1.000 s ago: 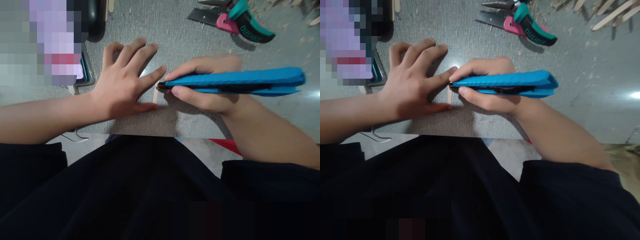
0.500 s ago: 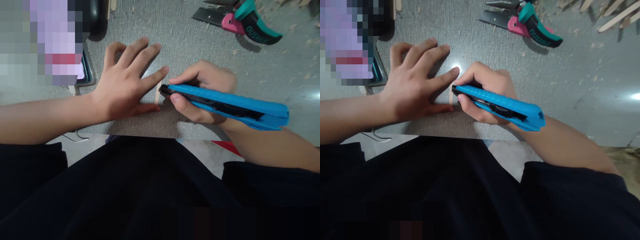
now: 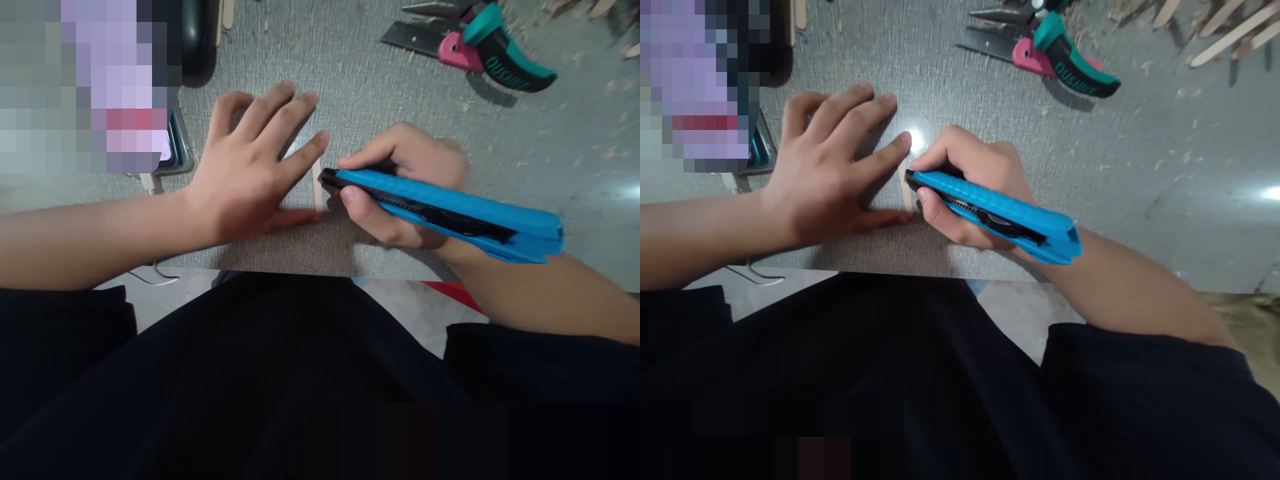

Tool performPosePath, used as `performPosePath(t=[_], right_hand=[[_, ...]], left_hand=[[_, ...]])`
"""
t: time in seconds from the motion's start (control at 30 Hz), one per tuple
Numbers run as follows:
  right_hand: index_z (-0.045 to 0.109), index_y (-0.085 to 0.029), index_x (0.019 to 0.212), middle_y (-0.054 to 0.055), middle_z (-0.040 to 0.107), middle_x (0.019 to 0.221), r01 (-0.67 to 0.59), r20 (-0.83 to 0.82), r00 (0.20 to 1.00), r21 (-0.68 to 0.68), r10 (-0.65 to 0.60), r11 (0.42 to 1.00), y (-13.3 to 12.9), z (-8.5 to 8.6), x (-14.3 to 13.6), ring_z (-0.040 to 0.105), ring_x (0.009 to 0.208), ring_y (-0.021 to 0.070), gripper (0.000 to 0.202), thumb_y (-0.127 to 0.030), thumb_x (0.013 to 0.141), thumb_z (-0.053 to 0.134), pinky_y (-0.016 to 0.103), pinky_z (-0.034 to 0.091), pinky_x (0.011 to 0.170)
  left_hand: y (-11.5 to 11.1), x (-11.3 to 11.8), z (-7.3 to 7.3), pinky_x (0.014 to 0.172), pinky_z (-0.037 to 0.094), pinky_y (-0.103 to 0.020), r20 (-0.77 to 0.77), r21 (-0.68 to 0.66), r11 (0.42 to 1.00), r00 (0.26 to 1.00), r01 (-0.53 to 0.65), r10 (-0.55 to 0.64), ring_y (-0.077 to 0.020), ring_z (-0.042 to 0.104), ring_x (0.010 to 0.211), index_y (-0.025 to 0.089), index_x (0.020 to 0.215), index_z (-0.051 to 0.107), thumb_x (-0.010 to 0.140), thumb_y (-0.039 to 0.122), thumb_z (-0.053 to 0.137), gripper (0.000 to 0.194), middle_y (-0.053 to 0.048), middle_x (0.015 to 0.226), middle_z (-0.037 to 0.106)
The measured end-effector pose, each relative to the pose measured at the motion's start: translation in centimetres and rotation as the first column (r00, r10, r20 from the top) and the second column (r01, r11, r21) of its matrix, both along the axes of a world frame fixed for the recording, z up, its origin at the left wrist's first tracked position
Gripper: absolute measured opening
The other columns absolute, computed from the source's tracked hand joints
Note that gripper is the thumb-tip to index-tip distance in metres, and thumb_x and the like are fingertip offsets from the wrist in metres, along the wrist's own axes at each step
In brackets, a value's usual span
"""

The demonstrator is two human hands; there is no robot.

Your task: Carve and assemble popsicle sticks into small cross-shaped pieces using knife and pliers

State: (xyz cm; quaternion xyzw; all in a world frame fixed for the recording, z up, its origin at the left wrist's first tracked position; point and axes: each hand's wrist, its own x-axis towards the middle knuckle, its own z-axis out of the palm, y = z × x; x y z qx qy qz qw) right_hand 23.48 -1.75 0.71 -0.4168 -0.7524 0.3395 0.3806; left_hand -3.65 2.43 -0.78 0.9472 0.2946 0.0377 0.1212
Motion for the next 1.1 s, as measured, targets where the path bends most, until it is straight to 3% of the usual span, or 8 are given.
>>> performPosePath(t=[0.17,0.3,0.47,0.53,0.83,1.0,1.1], right_hand=[[0.078,-0.033,0.109,-0.002,0.075,0.077,-0.019,0.024,1.0,0.086,0.016,0.996,0.1,-0.4,0.3,0.065,0.058,0.0206,0.014,-0.031,0.095,0.079,0.041,0.054,0.058],[0.08,-0.032,0.114,-0.002,0.078,0.079,-0.057,0.043,0.998,0.146,0.052,0.988,0.2,-0.5,0.5,0.07,0.059,0.0205,0.017,-0.028,0.098,0.076,0.038,0.057,0.058],[0.077,-0.032,0.118,-0.004,0.082,0.086,-0.078,0.071,0.995,0.153,0.067,0.985,0.2,-0.6,0.7,0.078,0.067,0.0193,0.019,-0.026,0.101,0.075,0.036,0.063,0.062],[0.076,-0.03,0.12,-0.005,0.08,0.084,-0.066,0.072,0.996,0.181,0.053,0.981,0.2,-0.7,0.7,0.075,0.064,0.0174,0.02,-0.026,0.101,0.075,0.034,0.061,0.061],[0.076,-0.031,0.122,-0.004,0.083,0.087,-0.038,0.094,0.995,0.187,0.021,0.982,0.0,-0.8,0.7,0.078,0.066,0.0183,0.021,-0.026,0.101,0.074,0.035,0.064,0.063],[0.076,-0.029,0.121,-0.004,0.08,0.083,-0.054,0.077,0.996,0.236,0.036,0.97,0.3,-1.1,0.7,0.075,0.062,0.017,0.023,-0.025,0.098,0.076,0.033,0.061,0.059],[0.076,-0.028,0.12,-0.004,0.082,0.085,-0.063,0.09,0.995,0.236,0.043,0.97,0.4,-1.1,0.6,0.077,0.063,0.0167,0.021,-0.024,0.099,0.075,0.032,0.064,0.06]], left_hand=[[-0.3,0.0,0.3,0.132,0.039,-0.084,0.023,-0.038,0.999,1.0,0.016,-0.015,-0.0576,0.037,0.176,0.013,0.183,0.033,0.116,0.08,0.044,0.095,-0.027,0.19,0.037],[-0.7,0.2,1.4,0.127,0.048,-0.083,-0.054,-0.073,0.995,0.996,0.061,-0.065,-0.0609,0.043,0.172,-0.004,0.176,0.036,0.122,0.068,0.037,0.09,-0.037,0.186,0.04],[-1.1,0.0,1.5,0.123,0.058,-0.075,-0.01,-0.035,0.995,0.996,0.09,-0.09,-0.0532,0.054,0.169,0.007,0.172,0.046,0.124,0.061,0.04,0.072,-0.028,0.181,0.054],[-1.1,-0.1,1.4,0.121,0.061,-0.074,-0.017,-0.007,0.995,0.995,0.101,-0.101,-0.053,0.056,0.167,0.005,0.168,0.049,0.124,0.062,0.042,0.073,-0.03,0.178,0.057],[-0.9,-0.1,1.2,0.113,0.061,-0.08,-0.012,0.002,0.99,0.99,0.143,-0.143,-0.0623,0.051,0.167,-0.004,0.167,0.044,0.125,0.056,0.045,0.073,-0.041,0.18,0.048],[-0.9,0.2,1.5,0.113,0.061,-0.08,-0.019,-0.022,0.99,0.99,0.139,-0.14,-0.0614,0.052,0.167,-0.005,0.166,0.045,0.126,0.057,0.04,0.074,-0.04,0.179,0.049],[-1.0,0.1,1.5,0.12,0.057,-0.081,-0.009,-0.077,0.992,0.995,0.1,-0.101,-0.0581,0.048,0.171,0.001,0.168,0.045,0.126,0.057,0.038,0.07,-0.034,0.183,0.049]])
